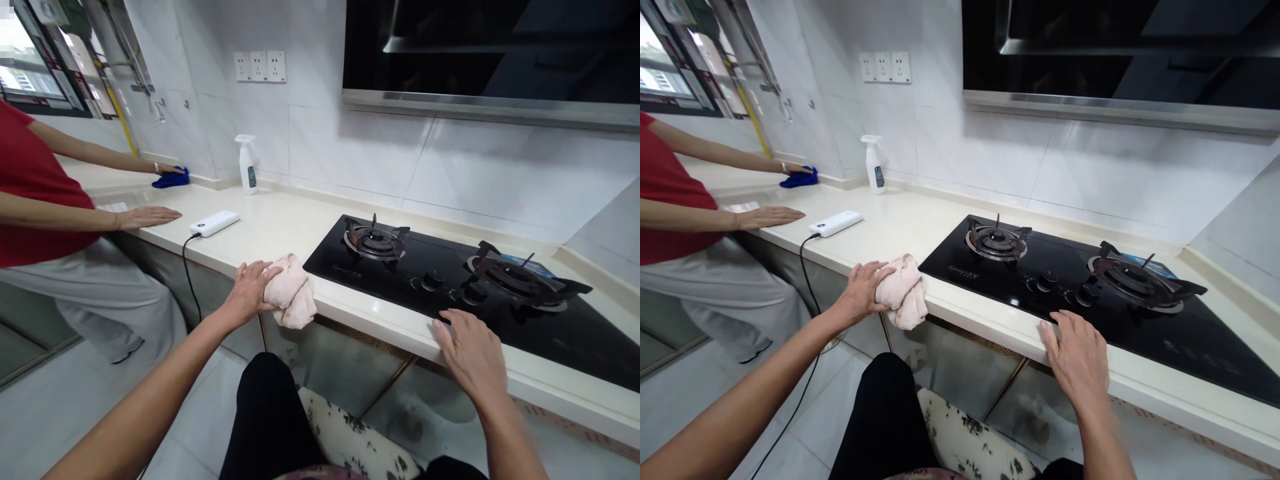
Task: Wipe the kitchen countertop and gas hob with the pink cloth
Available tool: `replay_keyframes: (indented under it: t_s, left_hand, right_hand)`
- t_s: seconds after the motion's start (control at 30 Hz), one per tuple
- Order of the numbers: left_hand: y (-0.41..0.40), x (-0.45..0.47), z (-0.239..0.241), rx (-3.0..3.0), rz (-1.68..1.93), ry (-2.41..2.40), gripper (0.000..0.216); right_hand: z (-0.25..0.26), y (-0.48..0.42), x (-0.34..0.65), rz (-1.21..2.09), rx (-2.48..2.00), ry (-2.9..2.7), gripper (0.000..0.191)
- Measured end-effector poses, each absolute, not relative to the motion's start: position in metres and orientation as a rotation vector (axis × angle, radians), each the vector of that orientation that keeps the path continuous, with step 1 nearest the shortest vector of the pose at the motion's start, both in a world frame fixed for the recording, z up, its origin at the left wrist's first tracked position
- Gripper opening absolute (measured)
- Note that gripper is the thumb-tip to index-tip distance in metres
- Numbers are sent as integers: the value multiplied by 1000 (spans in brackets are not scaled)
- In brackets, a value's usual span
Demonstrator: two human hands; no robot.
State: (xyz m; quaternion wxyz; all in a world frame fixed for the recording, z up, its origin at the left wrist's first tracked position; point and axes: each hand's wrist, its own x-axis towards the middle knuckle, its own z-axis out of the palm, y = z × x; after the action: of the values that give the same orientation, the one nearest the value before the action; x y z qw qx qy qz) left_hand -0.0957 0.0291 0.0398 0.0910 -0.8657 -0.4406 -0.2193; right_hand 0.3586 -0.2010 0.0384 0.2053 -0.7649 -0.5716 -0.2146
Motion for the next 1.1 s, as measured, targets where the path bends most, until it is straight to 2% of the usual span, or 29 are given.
replay_keyframes:
  t_s: [0.2, 0.37, 0.53, 0.6, 0.67, 0.73, 0.9, 1.1]
  left_hand:
    - [9, -70, 31, -2544, -792, -1197, 83]
    - [-19, -14, 21, -2570, -874, -1056, 91]
    - [-62, 69, 17, -2677, -741, -861, 98]
    - [-82, 109, 15, -2687, -737, -748, 84]
    - [-101, 149, 14, -2652, -811, -661, 56]
    - [-116, 183, 15, -2647, -867, -553, 42]
    - [-133, 216, 29, -2755, -764, -520, 32]
    - [-122, 176, 44, -2823, -808, -266, 32]
  right_hand:
    - [37, -199, 357, -625, -2117, -1588, 52]
    - [37, -199, 356, -620, -2098, -1604, 52]
    - [37, -200, 364, -535, -2053, -1606, 55]
    - [41, -204, 367, -448, -1933, -1587, 55]
    - [46, -211, 365, -394, -1768, -1495, 52]
    - [52, -221, 356, -399, -1628, -1391, 48]
    - [46, -225, 321, -436, -1569, -1499, 41]
    - [19, -217, 319, -524, -1692, -1681, 63]
